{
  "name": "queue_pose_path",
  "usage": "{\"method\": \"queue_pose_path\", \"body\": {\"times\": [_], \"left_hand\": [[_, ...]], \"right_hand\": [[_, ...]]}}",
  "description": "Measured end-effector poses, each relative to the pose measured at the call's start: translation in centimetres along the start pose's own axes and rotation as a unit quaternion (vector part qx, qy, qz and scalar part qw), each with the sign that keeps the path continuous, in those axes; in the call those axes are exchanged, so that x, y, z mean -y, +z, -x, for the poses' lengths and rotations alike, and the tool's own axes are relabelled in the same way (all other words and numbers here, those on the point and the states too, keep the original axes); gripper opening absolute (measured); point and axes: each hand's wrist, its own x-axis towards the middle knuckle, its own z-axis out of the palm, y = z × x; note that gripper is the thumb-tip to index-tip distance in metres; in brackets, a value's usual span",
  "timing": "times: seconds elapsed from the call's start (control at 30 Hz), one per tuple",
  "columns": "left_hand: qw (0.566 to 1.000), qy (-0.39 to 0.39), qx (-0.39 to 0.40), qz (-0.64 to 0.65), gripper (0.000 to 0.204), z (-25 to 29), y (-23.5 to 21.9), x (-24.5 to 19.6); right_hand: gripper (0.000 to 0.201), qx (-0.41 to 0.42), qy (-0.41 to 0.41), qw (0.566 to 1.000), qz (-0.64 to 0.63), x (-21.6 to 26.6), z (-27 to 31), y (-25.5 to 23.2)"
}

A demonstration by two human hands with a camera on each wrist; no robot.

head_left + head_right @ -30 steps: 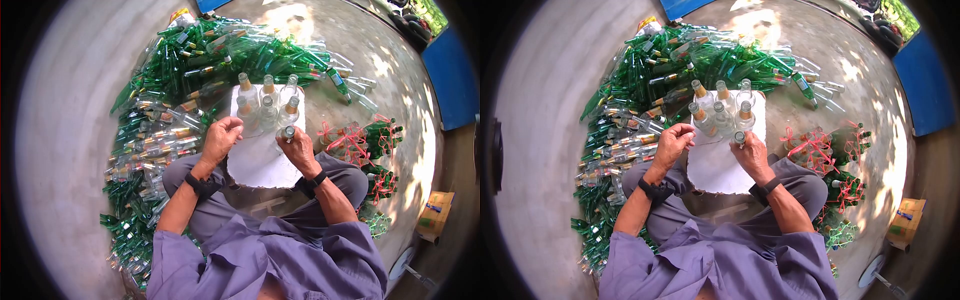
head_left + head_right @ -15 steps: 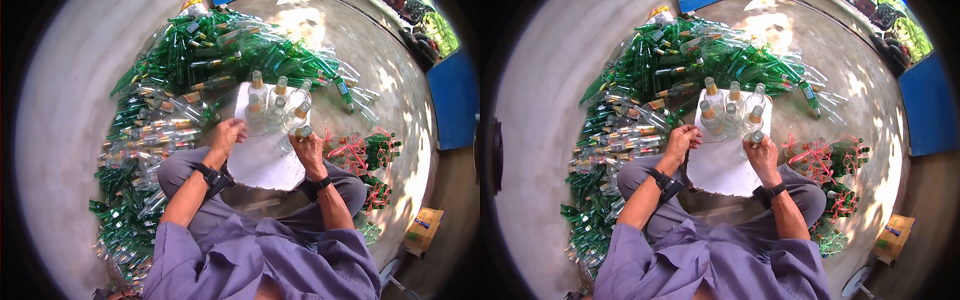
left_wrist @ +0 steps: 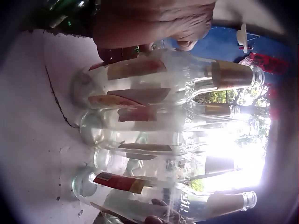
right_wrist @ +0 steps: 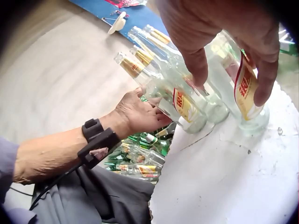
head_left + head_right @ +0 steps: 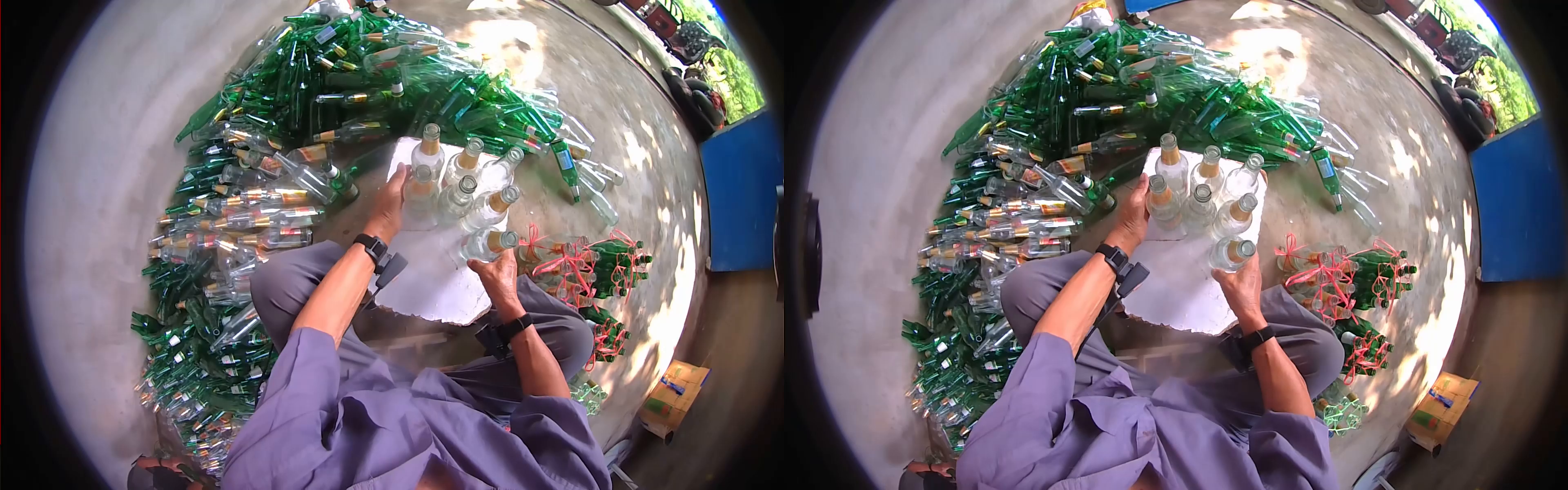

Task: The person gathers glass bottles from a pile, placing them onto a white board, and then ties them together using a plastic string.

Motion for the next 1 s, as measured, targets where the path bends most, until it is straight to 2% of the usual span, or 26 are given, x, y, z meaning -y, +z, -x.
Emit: {"method": "queue_pose_path", "body": {"times": [0.07, 0.2, 0.27, 0.3, 0.37, 0.4, 0.47, 0.5, 0.57, 0.67, 0.87, 1.0], "left_hand": [[0.999, 0.015, 0.052, 0.003, 0.070, 1.2, 1.6, -1.9], [0.998, 0.018, 0.063, 0.008, 0.071, 0.9, 1.9, -2.2], [0.980, 0.097, 0.078, -0.152, 0.080, 1.9, 2.5, -3.0], [0.981, 0.095, 0.075, -0.152, 0.080, 1.3, 2.1, -2.6], [0.996, -0.018, 0.087, 0.005, 0.079, -0.3, 1.1, -1.5], [0.996, -0.020, 0.084, 0.006, 0.079, 0.0, 1.1, -1.6], [0.990, 0.043, 0.118, -0.070, 0.076, 0.9, 1.8, -2.6], [0.990, 0.042, 0.117, -0.070, 0.076, 0.9, 2.0, -2.7], [0.996, -0.043, 0.082, 0.002, 0.075, 0.8, 2.4, -2.9], [0.994, -0.024, 0.107, 0.011, 0.076, 0.7, 2.3, -2.9], [0.998, -0.025, 0.065, 0.005, 0.076, 0.6, 2.3, -2.3], [0.997, -0.031, 0.071, 0.007, 0.070, 0.4, 2.0, -2.0]], "right_hand": [[0.061, 0.002, 0.022, 1.000, -0.009, -0.7, -0.3, 0.1], [0.055, 0.036, 0.086, 0.994, -0.060, -2.7, -0.9, 0.5], [0.051, 0.046, 0.094, 0.992, -0.067, -2.4, -0.9, 0.5], [0.047, 0.051, 0.100, 0.991, -0.076, -2.1, -1.0, 0.6], [0.045, 0.051, 0.093, 0.991, -0.075, -2.0, -1.1, 0.7], [0.044, 0.048, 0.085, 0.992, -0.075, -1.9, -1.0, 0.7], [0.043, 0.054, 0.092, 0.992, -0.066, -1.3, -1.0, 0.6], [0.043, 0.057, 0.095, 0.992, -0.058, -1.0, -1.1, 0.6], [0.043, 0.058, 0.091, 0.992, -0.061, -0.8, -1.2, 0.7], [0.041, 0.060, 0.089, 0.992, -0.061, 0.6, -1.1, 0.5], [0.039, 0.071, 0.090, 0.993, -0.040, 0.7, -1.2, 0.5], [0.039, 0.076, 0.073, 0.992, -0.062, 1.1, -1.1, 0.6]]}}
